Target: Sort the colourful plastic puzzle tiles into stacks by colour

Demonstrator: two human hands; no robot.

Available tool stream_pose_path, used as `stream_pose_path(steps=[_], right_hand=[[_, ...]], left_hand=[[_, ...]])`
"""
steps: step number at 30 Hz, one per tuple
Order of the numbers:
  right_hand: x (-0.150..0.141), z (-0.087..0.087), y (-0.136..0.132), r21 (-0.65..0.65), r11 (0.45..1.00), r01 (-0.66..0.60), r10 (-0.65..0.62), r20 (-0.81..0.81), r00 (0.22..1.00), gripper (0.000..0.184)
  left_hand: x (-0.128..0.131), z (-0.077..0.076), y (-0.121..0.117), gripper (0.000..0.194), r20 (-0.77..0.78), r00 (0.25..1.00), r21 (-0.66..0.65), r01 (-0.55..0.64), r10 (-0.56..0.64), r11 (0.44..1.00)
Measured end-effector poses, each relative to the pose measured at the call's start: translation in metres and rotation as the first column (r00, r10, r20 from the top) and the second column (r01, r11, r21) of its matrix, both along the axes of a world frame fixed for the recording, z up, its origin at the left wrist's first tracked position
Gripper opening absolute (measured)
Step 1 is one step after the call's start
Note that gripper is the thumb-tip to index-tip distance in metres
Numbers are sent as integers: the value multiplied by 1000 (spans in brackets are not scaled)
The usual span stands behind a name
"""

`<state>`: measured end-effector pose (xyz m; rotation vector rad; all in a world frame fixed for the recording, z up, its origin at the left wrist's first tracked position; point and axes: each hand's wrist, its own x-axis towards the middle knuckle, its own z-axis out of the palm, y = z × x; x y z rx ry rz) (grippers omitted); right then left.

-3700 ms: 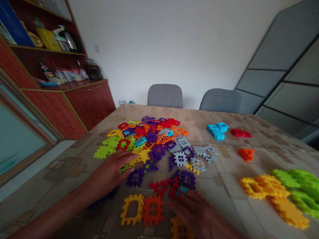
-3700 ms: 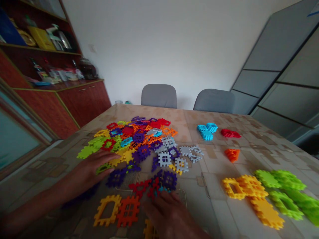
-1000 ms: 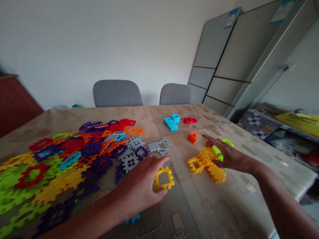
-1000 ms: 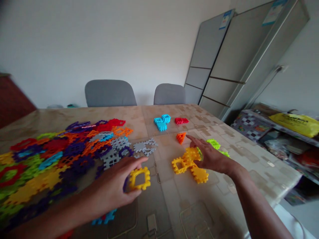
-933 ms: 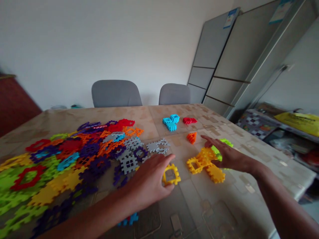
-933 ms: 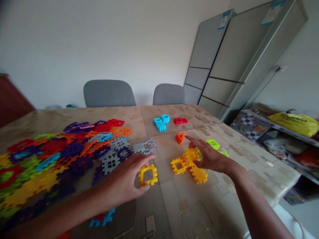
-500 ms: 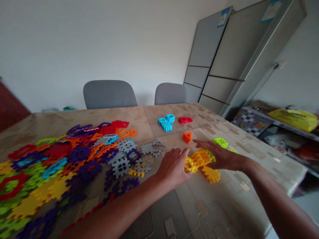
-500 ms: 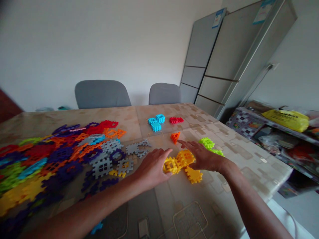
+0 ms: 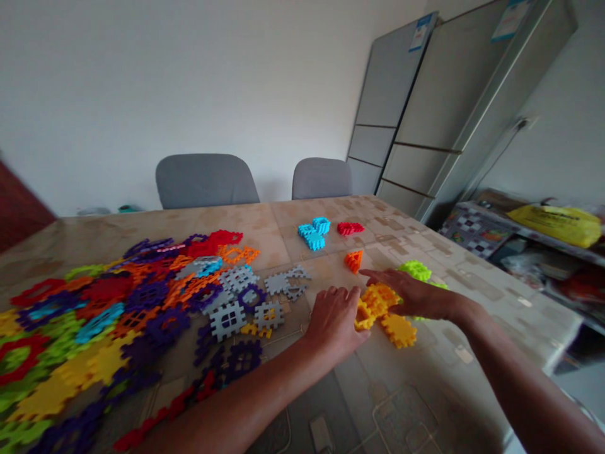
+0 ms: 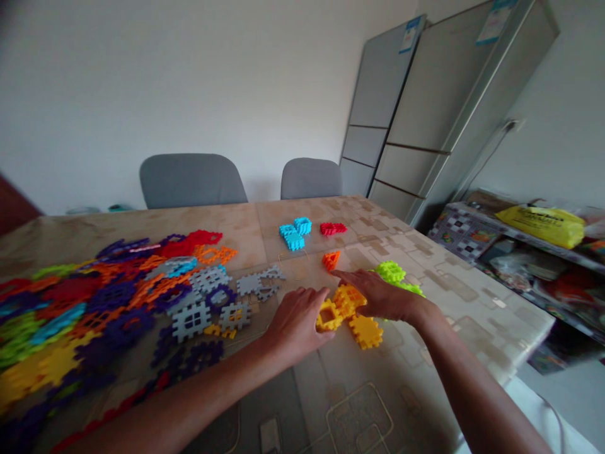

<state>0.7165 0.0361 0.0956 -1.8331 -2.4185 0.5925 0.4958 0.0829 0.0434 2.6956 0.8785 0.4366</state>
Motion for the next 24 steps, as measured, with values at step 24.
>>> stream_pose_path(steps=[24], right_hand=[[1, 6, -3, 8, 1000, 4, -3, -43, 999, 90]], left_hand=[[-19, -1, 3, 66, 47, 999, -76, 22, -18, 997]])
